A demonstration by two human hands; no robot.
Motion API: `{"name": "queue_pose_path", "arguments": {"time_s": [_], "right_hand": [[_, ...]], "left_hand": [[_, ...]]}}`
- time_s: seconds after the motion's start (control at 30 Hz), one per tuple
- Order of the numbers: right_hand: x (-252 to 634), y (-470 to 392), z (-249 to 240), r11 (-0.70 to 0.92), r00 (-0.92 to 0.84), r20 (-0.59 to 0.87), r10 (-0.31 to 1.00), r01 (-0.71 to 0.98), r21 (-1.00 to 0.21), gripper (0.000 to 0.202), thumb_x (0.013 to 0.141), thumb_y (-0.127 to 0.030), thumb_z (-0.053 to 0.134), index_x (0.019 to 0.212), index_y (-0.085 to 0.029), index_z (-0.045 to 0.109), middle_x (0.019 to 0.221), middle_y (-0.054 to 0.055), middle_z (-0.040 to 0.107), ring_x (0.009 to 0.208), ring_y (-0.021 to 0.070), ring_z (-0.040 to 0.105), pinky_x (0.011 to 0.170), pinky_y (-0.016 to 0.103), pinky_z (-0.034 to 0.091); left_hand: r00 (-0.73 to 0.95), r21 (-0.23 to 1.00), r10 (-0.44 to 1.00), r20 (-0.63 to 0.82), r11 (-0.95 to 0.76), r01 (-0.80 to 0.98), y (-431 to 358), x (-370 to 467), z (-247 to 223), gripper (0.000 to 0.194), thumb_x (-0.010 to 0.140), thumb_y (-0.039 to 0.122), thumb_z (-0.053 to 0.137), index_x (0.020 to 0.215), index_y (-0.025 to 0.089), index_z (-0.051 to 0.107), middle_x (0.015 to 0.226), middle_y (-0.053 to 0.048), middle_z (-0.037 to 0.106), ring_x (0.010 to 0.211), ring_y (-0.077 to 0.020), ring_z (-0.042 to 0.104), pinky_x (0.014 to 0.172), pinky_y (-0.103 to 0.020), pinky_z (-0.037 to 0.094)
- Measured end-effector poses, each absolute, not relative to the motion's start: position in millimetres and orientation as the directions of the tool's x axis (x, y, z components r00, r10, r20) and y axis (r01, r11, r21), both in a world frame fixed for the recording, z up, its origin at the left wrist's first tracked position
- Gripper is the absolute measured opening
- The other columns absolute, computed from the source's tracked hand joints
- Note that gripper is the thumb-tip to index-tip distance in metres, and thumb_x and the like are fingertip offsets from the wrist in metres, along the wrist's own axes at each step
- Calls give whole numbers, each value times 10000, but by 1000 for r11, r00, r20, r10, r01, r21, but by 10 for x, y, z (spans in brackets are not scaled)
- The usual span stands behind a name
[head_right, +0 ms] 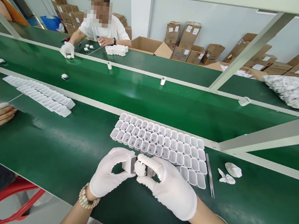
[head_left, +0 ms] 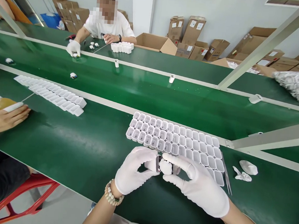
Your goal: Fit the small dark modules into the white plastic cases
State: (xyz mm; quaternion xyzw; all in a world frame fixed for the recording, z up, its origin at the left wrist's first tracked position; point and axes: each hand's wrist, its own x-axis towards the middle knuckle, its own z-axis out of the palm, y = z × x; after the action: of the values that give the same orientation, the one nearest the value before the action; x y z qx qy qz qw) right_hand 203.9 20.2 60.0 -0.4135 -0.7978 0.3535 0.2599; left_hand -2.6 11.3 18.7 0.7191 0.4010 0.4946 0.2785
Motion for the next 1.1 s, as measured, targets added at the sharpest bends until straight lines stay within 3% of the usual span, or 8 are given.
{"name": "queue_pose_path", "arguments": {"time_s": [0.13,0.27,0.47,0.57,0.67,0.77,0.9,1.1], "right_hand": [[2014,205,649,413,-537,120,835,468,-781,444,845,-108,550,1234,-321,581,763,-47,660,613,113,593,620,229,568],[2010,204,641,386,-529,97,843,469,-794,443,849,-116,537,1243,-312,584,767,-41,657,619,115,588,619,233,566],[1998,233,527,347,-544,6,839,526,-776,416,867,-238,602,1276,-317,587,825,-18,685,697,156,642,661,294,590],[1981,233,443,372,-469,89,879,555,-744,565,836,-351,682,1367,-325,492,1029,18,712,851,205,687,786,376,602],[1960,181,337,438,-402,227,887,579,-688,548,871,-414,647,1374,-312,456,1135,55,700,967,239,690,860,434,586],[1902,90,216,482,-404,272,874,634,-605,472,920,-420,557,1353,-253,471,1107,96,711,959,271,702,813,459,599],[1793,17,98,523,-375,368,851,667,-530,436,924,-401,504,1305,-190,479,912,97,730,746,261,713,657,432,604],[1797,120,264,517,-347,382,856,571,-638,205,933,-318,485,1095,-221,565,733,18,695,633,186,678,596,321,572]], "left_hand": [[228,803,853,469,-519,292,129,-16,199,72,843,214,686,898,241,648,611,30,628,674,-183,632,804,-381,513],[259,802,838,479,-539,259,135,-11,176,74,838,184,683,849,244,640,577,46,597,606,-161,593,796,-375,506],[225,823,857,464,-511,249,101,5,144,61,828,224,705,843,244,650,650,13,634,701,-194,636,790,-390,517],[157,833,863,481,-505,226,84,17,117,157,814,202,716,945,247,642,795,-13,689,811,-207,666,834,-407,527],[44,832,858,512,-508,223,62,43,49,317,787,188,740,1067,245,603,1030,-70,694,964,-231,659,852,-419,538],[-18,818,845,534,-511,264,28,95,-41,373,786,190,744,1113,250,574,1087,-74,673,993,-228,650,843,-420,552],[-21,764,811,585,-543,347,-18,170,-85,385,806,152,705,1145,250,550,1128,-79,650,1027,-232,639,860,-433,559],[203,659,772,603,-624,420,-12,122,-33,479,842,139,643,1276,249,474,1213,-135,612,1109,-255,624,876,-418,581]]}}
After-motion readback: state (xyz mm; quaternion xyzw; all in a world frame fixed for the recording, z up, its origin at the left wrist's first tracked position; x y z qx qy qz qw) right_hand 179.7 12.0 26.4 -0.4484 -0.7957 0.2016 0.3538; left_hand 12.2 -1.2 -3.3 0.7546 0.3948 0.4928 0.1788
